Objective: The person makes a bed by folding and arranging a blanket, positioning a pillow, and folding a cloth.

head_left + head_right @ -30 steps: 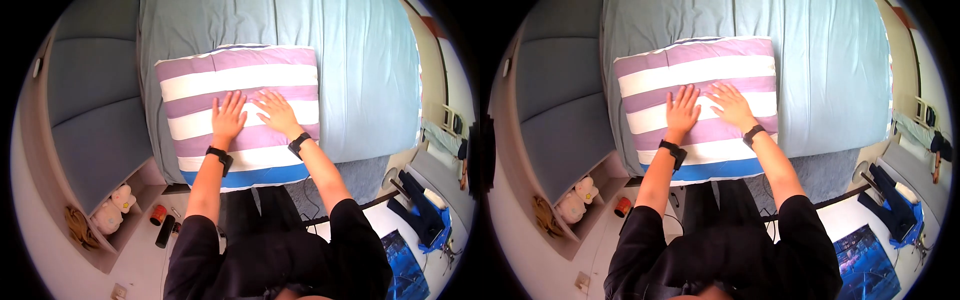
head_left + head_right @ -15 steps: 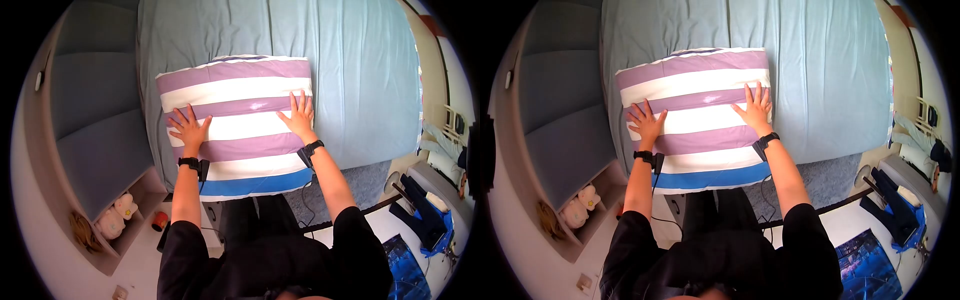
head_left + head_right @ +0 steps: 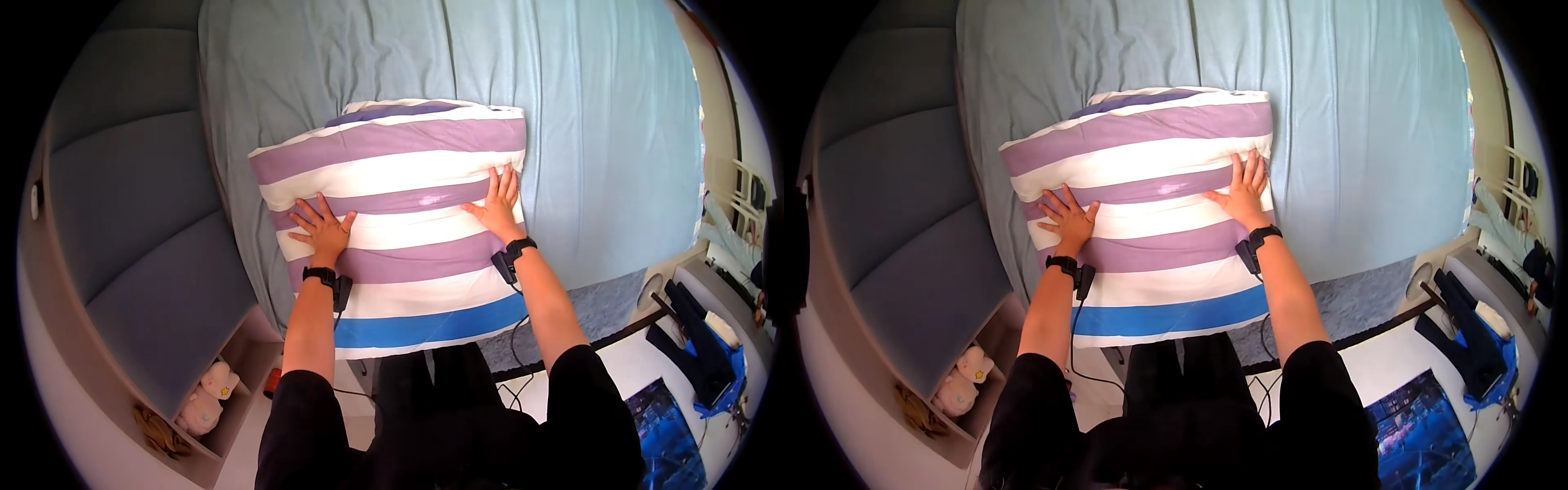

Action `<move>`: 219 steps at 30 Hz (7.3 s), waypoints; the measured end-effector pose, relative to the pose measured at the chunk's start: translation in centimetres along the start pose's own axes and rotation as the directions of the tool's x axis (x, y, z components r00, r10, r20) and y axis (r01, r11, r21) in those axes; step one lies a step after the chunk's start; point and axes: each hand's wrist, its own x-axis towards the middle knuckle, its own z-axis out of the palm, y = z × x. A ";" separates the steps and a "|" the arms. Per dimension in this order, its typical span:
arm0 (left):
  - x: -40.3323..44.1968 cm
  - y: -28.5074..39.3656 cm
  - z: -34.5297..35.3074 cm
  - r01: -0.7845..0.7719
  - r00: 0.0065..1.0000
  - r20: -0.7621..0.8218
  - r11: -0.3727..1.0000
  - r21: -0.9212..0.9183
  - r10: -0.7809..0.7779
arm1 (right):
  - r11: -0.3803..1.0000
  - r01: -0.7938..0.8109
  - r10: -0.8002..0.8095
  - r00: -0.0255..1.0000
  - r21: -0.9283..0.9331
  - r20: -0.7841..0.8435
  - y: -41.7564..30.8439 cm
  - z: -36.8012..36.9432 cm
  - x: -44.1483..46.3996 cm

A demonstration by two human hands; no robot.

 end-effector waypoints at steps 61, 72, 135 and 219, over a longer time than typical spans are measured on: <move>-24.9 -1.9 8.8 -0.157 0.893 0.298 0.854 -0.497 0.337 | 0.885 -0.116 -0.033 0.950 0.451 0.309 -1.6 2.8 -25.5; -35.3 -18.8 0.0 -0.116 0.979 -0.203 0.839 -0.532 0.007 | 0.971 -0.185 0.227 0.493 -0.154 0.840 -4.9 0.6 -20.7; -40.6 -41.0 -23.6 -0.551 -0.014 -0.605 0.511 -0.660 -0.796 | 0.317 0.249 -0.908 0.358 0.915 0.218 -72.2 -1.6 -37.5; -28.4 -31.7 -19.5 -0.520 0.796 -0.580 0.686 -0.510 0.172 | 0.561 -0.133 -0.326 0.872 0.817 0.366 -51.1 4.2 -17.9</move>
